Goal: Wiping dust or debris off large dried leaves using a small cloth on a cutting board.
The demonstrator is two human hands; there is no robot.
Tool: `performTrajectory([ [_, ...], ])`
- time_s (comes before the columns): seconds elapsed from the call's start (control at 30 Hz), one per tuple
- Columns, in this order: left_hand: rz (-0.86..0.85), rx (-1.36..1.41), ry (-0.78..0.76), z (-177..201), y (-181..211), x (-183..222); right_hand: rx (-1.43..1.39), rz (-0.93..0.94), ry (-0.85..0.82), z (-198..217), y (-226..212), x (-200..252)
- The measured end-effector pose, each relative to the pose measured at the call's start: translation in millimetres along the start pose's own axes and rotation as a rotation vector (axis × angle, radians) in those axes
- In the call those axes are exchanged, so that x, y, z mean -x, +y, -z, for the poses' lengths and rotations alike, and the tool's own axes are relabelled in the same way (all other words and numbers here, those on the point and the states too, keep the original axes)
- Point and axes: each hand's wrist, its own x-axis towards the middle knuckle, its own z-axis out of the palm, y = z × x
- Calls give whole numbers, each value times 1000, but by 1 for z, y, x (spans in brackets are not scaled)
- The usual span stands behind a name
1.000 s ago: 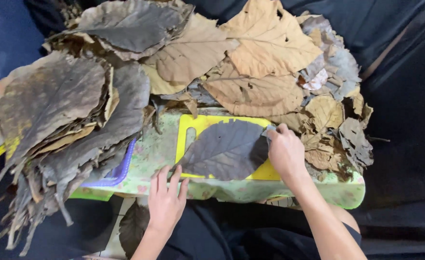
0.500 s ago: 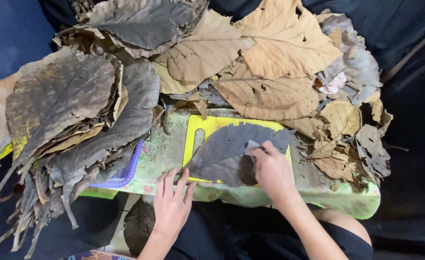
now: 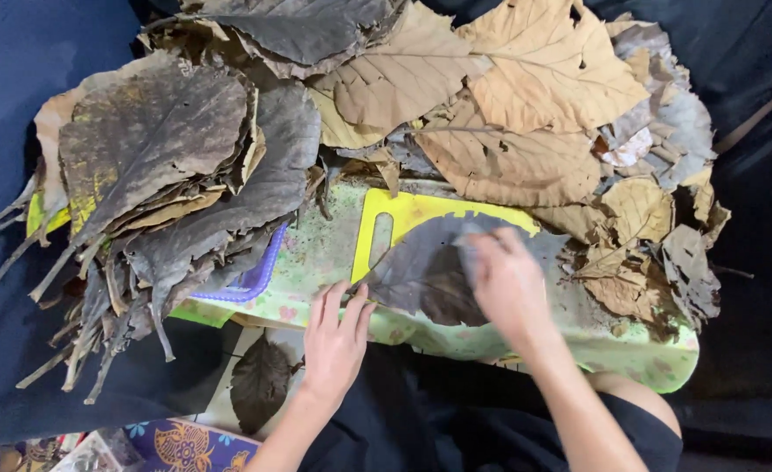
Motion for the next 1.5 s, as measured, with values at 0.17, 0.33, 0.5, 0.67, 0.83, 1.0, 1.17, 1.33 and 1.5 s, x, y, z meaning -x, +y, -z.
performTrajectory([
  [0.17,-1,-4,-17,3,2,-1,-224,200,-143,-19,-72,6],
  [0.33,-7,-8,-35,2,-1,-4,-234,184,-159,-55,-75,6],
  [0.5,20,-23,-17,-5,-2,0,4,211,-116,-70,-50,-8],
  [0.67,12,3,-11,-4,0,-1,33,160,-136,-78,-41,-17],
  [0.83,-1,-2,-19,0,1,0,-2,184,-129,-70,-41,-14],
  [1.0,6,-36,-11,2,7,-3,-178,208,-50,-25,-70,-8],
  [1.17,-3,-46,-12,-2,3,1,-70,226,-123,-44,-54,14],
  [1.33,-20,-25,-21,-7,-5,3,-5,144,-142,-58,-33,-2],
  [1.5,-39,-29,-13,-8,-3,4,4,79,-102,-73,-11,-29],
])
